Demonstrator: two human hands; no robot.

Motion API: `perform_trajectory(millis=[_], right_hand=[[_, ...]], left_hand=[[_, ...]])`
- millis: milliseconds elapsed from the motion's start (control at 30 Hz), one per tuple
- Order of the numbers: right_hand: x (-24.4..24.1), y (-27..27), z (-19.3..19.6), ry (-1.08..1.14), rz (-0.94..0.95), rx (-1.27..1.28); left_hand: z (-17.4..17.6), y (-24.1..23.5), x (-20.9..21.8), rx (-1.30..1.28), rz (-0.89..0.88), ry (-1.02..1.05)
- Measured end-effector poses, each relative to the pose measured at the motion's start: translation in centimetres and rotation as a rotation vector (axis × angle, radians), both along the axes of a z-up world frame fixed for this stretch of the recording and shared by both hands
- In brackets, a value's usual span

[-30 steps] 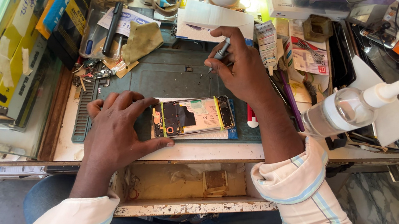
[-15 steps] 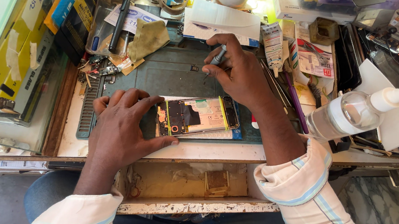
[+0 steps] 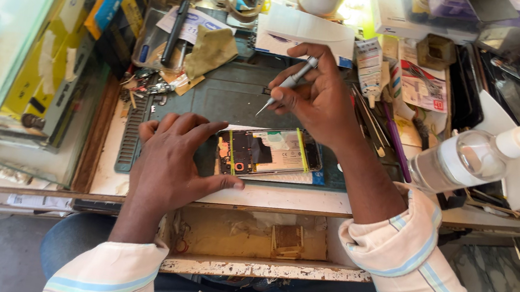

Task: The person uses a screwdriver to remove screws from a disassembled smartphone and then uses tweezers to adjust internal components. They briefly test the device by turning it on and off, then wipe the back cover with a cloth.

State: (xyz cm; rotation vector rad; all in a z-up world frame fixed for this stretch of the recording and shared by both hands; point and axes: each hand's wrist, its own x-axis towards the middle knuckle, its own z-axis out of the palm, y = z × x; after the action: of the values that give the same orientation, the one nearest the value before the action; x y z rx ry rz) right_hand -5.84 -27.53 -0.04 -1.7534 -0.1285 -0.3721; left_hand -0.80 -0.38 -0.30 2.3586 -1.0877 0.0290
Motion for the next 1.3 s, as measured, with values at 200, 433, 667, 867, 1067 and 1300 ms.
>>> perform_trajectory(millis=[200, 433, 667, 867, 1067, 1300], right_hand=[[-0.1, 3.0, -1.0, 0.002, 0.245, 0.177], [0.2, 4.1, -1.6, -0.013, 0.267, 0.127], [0.3, 4.0, -2.0, 0.0, 0.259, 0.103], [0.2, 4.2, -1.8, -0.013, 0.267, 0.046], [-0.5, 4.4, -1.4, -0.057, 0.261, -0.105], [-0.7, 4.9, -1.4, -0.18, 0.284, -0.181]], left_hand=[[-0.7, 0.5, 0.5, -0.194, 0.018, 0.082], [-1.7, 0.5, 1.1, -0.258, 0.02, 0.081], [-2.0, 0.5, 1.3, -0.272, 0.036, 0.095], [-1.9, 0.4, 1.3, -0.233, 0.042, 0.067], [-1.9, 0.4, 1.2, -0.213, 0.049, 0.068], [-1.8, 0.4, 1.1, -0.216, 0.05, 0.065]])
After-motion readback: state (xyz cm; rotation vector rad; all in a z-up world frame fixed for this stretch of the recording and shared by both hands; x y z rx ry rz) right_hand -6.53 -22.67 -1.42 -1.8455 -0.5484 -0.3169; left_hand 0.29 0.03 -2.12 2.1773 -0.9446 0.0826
